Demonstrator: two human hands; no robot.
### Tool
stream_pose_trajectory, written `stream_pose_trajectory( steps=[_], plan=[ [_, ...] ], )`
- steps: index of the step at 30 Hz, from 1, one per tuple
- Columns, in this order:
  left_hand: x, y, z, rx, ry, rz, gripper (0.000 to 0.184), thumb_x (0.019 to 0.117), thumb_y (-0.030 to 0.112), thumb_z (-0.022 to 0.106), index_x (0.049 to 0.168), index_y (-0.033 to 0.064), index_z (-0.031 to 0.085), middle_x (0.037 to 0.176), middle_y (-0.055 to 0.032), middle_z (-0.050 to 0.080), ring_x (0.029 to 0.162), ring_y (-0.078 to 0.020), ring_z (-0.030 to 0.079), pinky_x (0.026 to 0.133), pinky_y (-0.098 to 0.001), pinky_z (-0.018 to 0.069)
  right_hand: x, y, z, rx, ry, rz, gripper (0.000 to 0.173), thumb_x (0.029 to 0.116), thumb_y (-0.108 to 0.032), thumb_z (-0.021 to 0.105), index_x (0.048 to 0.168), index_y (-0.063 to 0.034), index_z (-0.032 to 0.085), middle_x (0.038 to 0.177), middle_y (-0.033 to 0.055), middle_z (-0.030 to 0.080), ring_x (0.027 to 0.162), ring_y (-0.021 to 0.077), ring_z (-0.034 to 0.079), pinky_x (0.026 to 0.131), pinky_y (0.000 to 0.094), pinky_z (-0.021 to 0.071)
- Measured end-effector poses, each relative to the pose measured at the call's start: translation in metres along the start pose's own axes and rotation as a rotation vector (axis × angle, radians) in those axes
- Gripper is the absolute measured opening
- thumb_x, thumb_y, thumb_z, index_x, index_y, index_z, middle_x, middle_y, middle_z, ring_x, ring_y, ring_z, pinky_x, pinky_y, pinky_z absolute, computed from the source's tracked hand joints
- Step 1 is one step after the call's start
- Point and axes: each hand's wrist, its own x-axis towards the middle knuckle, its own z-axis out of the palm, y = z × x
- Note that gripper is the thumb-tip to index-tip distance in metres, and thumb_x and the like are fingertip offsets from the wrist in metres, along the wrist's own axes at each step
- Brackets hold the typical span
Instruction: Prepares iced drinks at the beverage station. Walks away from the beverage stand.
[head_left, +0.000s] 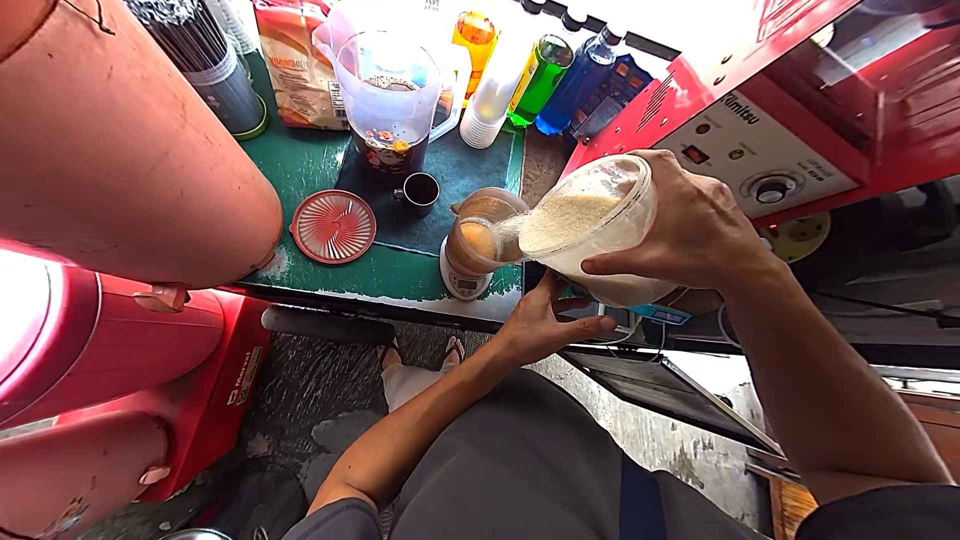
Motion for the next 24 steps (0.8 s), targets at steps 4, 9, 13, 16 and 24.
stream_pose_trajectory(
  steps=[4, 9, 13, 16, 24],
  plan=[
    [0.0003, 0.0010, -0.0013, -0.002, -0.006, 0.000, 0.087, 0.0870, 0.023, 0.081, 0.153, -0.0013, 0.031, 0.146, -0.0172, 0.054, 0.125, -0.0234, 0.063, 0.101, -0.0367, 0.0576, -0.0005, -0.0006, 0.0005, 0.000, -0.005, 0.011, 0.115, 0.0510, -0.067, 0.084, 0.144, -0.0103, 0.047, 0.115, 0.0147, 0.068, 0.102, 0.0330, 0.068, 0.079, 0.0604, 0.0535],
    [0.0008, 0.0018, -0.0004, -0.004, -0.004, -0.016, 0.088, 0.0865, 0.023, 0.082, 0.154, 0.0003, 0.031, 0.146, -0.0166, 0.054, 0.124, -0.0231, 0.064, 0.101, -0.0374, 0.0579, 0.0013, -0.0002, -0.0012, -0.014, -0.012, 0.031, 0.115, 0.0502, -0.070, 0.083, 0.143, -0.0119, 0.048, 0.114, 0.0140, 0.069, 0.101, 0.0319, 0.068, 0.079, 0.0599, 0.0535],
    [0.0003, 0.0043, 0.0000, 0.005, 0.002, -0.014, 0.087, 0.0869, 0.024, 0.081, 0.155, 0.0010, 0.031, 0.145, -0.0164, 0.055, 0.123, -0.0224, 0.064, 0.101, -0.0369, 0.0577, 0.0020, 0.0000, -0.0020, 0.002, -0.008, 0.040, 0.114, 0.0503, -0.071, 0.082, 0.143, -0.0133, 0.048, 0.116, 0.0123, 0.069, 0.103, 0.0287, 0.068, 0.082, 0.0581, 0.0538],
    [0.0005, 0.0020, 0.0003, 0.008, -0.008, -0.008, 0.089, 0.0867, 0.024, 0.081, 0.155, 0.0019, 0.029, 0.148, -0.0162, 0.053, 0.124, -0.0234, 0.064, 0.100, -0.0377, 0.0583, 0.0020, -0.0004, -0.0025, 0.001, -0.004, 0.040, 0.114, 0.0498, -0.070, 0.083, 0.143, -0.0134, 0.049, 0.116, 0.0122, 0.069, 0.103, 0.0291, 0.068, 0.082, 0.0581, 0.0535],
    [-0.0004, 0.0028, 0.0001, 0.008, 0.012, 0.000, 0.086, 0.0872, 0.024, 0.081, 0.154, 0.0015, 0.032, 0.146, -0.0166, 0.055, 0.123, -0.0231, 0.065, 0.100, -0.0380, 0.0584, 0.0027, -0.0014, -0.0021, 0.010, -0.011, 0.053, 0.115, 0.0497, -0.069, 0.083, 0.144, -0.0145, 0.048, 0.115, 0.0123, 0.069, 0.102, 0.0297, 0.068, 0.081, 0.0590, 0.0535]
  ],
)
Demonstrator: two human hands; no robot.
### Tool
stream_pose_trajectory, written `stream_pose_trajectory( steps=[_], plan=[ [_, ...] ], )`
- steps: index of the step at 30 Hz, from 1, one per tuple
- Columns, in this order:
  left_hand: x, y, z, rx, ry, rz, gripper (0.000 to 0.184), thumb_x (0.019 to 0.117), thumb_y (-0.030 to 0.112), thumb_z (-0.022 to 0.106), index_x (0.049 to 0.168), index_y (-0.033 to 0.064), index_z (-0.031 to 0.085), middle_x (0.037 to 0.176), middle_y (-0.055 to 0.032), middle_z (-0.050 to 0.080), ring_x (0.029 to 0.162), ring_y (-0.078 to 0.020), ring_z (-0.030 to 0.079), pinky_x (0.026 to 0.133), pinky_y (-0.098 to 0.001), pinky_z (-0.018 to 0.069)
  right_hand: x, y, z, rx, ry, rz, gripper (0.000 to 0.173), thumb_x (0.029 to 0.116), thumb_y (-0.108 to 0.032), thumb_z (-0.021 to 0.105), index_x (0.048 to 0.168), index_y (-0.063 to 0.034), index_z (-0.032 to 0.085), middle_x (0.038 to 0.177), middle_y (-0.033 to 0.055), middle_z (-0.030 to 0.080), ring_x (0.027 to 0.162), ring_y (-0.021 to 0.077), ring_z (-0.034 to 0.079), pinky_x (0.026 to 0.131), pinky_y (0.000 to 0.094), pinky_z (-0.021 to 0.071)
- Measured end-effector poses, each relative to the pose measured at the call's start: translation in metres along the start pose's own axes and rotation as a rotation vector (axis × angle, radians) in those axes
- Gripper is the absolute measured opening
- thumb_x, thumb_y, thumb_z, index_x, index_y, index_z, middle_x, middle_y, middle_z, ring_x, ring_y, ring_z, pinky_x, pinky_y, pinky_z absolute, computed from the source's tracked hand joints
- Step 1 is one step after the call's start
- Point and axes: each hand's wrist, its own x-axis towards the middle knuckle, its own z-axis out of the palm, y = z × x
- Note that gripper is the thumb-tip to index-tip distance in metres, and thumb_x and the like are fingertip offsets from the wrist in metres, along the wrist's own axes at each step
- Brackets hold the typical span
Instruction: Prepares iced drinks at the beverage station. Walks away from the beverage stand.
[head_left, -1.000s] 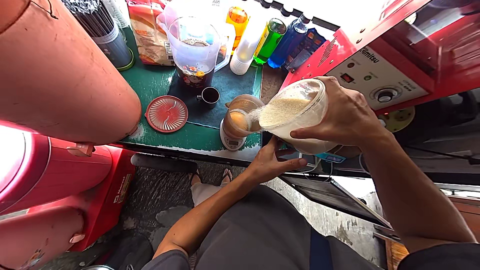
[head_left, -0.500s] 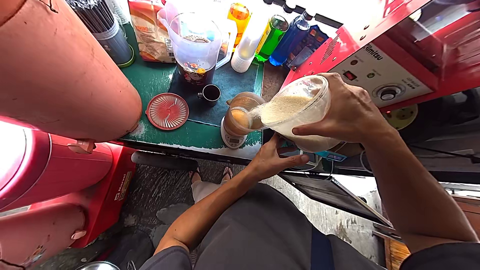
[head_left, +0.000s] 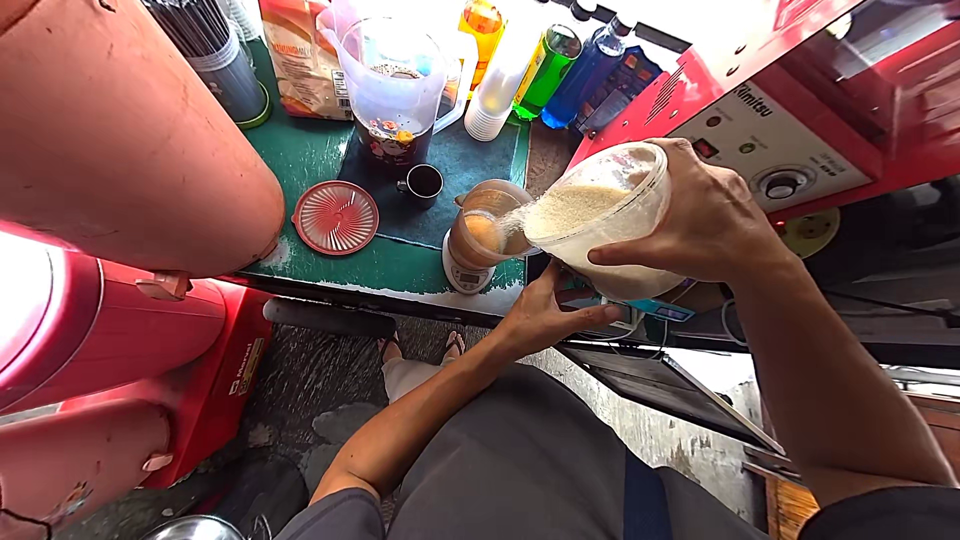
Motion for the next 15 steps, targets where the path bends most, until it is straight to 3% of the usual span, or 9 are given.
stream_pose_trajectory(
  steps=[15],
  plan=[
    [-0.0007, -0.0014, 0.0013, -0.018, 0.008, -0.008, 0.089, 0.0865, 0.024, 0.081, 0.155, 0.0014, 0.029, 0.148, -0.0163, 0.053, 0.123, -0.0231, 0.065, 0.100, -0.0376, 0.0584, 0.0016, -0.0015, 0.0006, -0.014, -0.014, 0.010, 0.116, 0.0495, -0.071, 0.083, 0.144, -0.0150, 0.047, 0.115, 0.0123, 0.069, 0.102, 0.0300, 0.068, 0.080, 0.0596, 0.0531]
  ],
)
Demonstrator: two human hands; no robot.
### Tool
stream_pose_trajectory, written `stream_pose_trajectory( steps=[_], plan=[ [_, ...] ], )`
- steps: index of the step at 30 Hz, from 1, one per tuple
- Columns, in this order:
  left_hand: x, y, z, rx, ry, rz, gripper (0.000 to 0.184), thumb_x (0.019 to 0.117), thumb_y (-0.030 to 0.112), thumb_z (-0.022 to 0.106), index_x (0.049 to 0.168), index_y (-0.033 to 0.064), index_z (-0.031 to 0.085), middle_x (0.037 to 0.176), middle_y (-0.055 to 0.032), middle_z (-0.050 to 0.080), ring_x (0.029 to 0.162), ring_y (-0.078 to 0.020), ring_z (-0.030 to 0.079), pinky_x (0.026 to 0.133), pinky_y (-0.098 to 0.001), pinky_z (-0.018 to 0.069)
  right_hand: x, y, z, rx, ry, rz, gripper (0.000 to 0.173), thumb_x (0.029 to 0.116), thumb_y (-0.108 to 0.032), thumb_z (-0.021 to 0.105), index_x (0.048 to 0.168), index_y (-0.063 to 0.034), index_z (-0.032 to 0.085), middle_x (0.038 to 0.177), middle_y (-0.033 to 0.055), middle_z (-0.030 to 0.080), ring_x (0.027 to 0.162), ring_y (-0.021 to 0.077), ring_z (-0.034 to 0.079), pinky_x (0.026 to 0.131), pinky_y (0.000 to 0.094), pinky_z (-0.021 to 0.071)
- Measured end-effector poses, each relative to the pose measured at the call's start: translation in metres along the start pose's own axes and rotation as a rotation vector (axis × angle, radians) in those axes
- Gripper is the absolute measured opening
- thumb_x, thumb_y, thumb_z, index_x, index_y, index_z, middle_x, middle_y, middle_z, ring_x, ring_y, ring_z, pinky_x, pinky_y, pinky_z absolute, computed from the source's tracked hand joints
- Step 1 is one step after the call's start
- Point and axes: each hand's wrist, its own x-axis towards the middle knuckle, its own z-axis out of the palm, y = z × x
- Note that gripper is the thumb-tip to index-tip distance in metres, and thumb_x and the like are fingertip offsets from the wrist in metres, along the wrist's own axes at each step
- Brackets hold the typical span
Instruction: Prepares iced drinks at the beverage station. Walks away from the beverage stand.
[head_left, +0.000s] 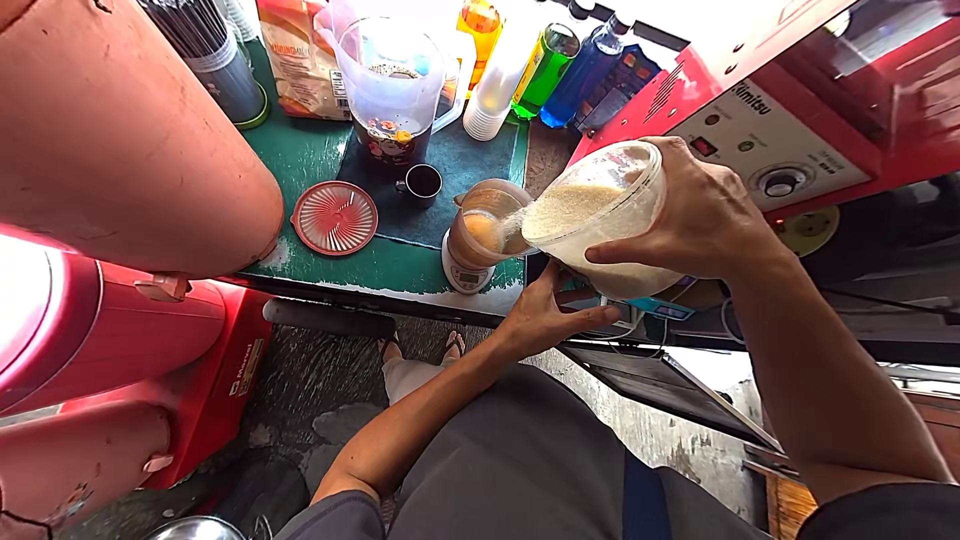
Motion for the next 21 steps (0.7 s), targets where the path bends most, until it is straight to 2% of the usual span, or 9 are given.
stream_pose_trajectory(
  steps=[13, 21],
  plan=[
    [-0.0011, 0.0013, -0.0003, -0.005, 0.011, 0.022, 0.085, 0.0874, 0.023, 0.080, 0.154, 0.0015, 0.032, 0.145, -0.0169, 0.055, 0.122, -0.0233, 0.065, 0.101, -0.0385, 0.0576, 0.0014, -0.0035, -0.0012, -0.015, 0.003, -0.003, 0.115, 0.0497, -0.072, 0.081, 0.144, -0.0144, 0.048, 0.116, 0.0121, 0.069, 0.105, 0.0302, 0.067, 0.083, 0.0602, 0.0524],
    [-0.0023, 0.0008, 0.0002, 0.001, 0.010, 0.013, 0.090, 0.0868, 0.024, 0.081, 0.156, 0.0025, 0.028, 0.148, -0.0166, 0.052, 0.123, -0.0233, 0.065, 0.100, -0.0381, 0.0586, -0.0002, -0.0024, 0.0001, 0.007, 0.004, 0.005, 0.115, 0.0496, -0.071, 0.082, 0.144, -0.0144, 0.048, 0.117, 0.0118, 0.068, 0.105, 0.0293, 0.067, 0.083, 0.0595, 0.0527]
  ],
)
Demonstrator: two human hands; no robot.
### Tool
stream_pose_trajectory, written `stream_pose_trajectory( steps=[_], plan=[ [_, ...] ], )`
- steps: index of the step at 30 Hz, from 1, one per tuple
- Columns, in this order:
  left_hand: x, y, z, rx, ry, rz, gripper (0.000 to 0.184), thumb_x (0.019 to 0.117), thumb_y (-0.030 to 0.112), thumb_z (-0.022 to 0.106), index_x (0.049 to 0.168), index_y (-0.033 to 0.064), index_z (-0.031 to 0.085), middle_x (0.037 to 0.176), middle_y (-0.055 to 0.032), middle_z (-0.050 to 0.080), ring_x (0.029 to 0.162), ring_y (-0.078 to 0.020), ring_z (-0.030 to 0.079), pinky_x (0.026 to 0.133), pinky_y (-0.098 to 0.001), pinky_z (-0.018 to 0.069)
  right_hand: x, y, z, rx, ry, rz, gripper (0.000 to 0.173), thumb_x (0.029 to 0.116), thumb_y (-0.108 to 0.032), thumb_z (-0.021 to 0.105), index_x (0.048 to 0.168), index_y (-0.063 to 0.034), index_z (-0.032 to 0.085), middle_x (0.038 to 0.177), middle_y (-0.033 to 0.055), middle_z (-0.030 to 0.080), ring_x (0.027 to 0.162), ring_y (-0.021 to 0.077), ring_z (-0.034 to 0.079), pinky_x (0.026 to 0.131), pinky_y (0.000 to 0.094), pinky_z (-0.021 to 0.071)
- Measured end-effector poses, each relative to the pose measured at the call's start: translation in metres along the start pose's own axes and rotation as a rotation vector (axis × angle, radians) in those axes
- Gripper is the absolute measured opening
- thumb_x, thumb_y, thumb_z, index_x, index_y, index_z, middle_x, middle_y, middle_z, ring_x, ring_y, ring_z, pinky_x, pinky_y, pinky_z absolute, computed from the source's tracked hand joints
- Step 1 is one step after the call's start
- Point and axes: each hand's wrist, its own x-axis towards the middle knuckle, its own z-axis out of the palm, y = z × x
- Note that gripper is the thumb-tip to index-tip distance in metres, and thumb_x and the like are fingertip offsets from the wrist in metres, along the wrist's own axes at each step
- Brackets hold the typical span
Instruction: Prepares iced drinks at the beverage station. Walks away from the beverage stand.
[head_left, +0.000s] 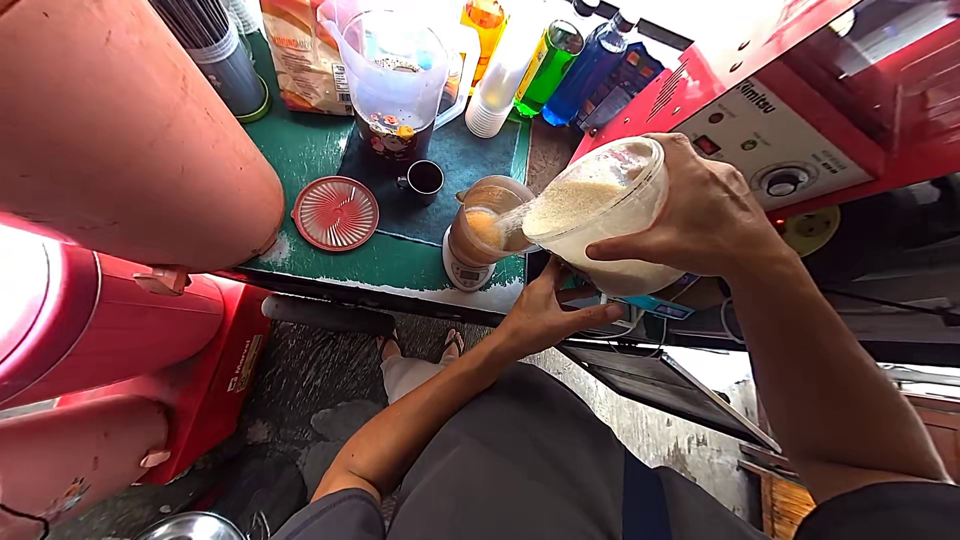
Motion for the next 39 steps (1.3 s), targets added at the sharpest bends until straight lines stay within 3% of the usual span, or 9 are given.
stream_pose_trajectory(
  steps=[31, 39],
  plan=[
    [-0.0007, -0.0033, 0.0028, 0.000, 0.000, -0.018, 0.092, 0.0862, 0.024, 0.081, 0.157, 0.0024, 0.027, 0.149, -0.0167, 0.051, 0.124, -0.0237, 0.064, 0.100, -0.0378, 0.0582, 0.0020, -0.0013, 0.0009, -0.036, -0.019, -0.004, 0.114, 0.0494, -0.071, 0.081, 0.143, -0.0132, 0.050, 0.112, 0.0126, 0.069, 0.102, 0.0314, 0.068, 0.080, 0.0607, 0.0522],
    [-0.0008, 0.0003, 0.0012, 0.024, 0.016, -0.010, 0.093, 0.0854, 0.025, 0.082, 0.157, 0.0038, 0.027, 0.149, -0.0167, 0.051, 0.121, -0.0227, 0.066, 0.097, -0.0370, 0.0595, -0.0026, -0.0002, 0.0007, 0.003, 0.022, 0.005, 0.117, 0.0488, -0.072, 0.081, 0.145, -0.0147, 0.047, 0.118, 0.0123, 0.068, 0.105, 0.0297, 0.067, 0.082, 0.0596, 0.0523]
  ],
)
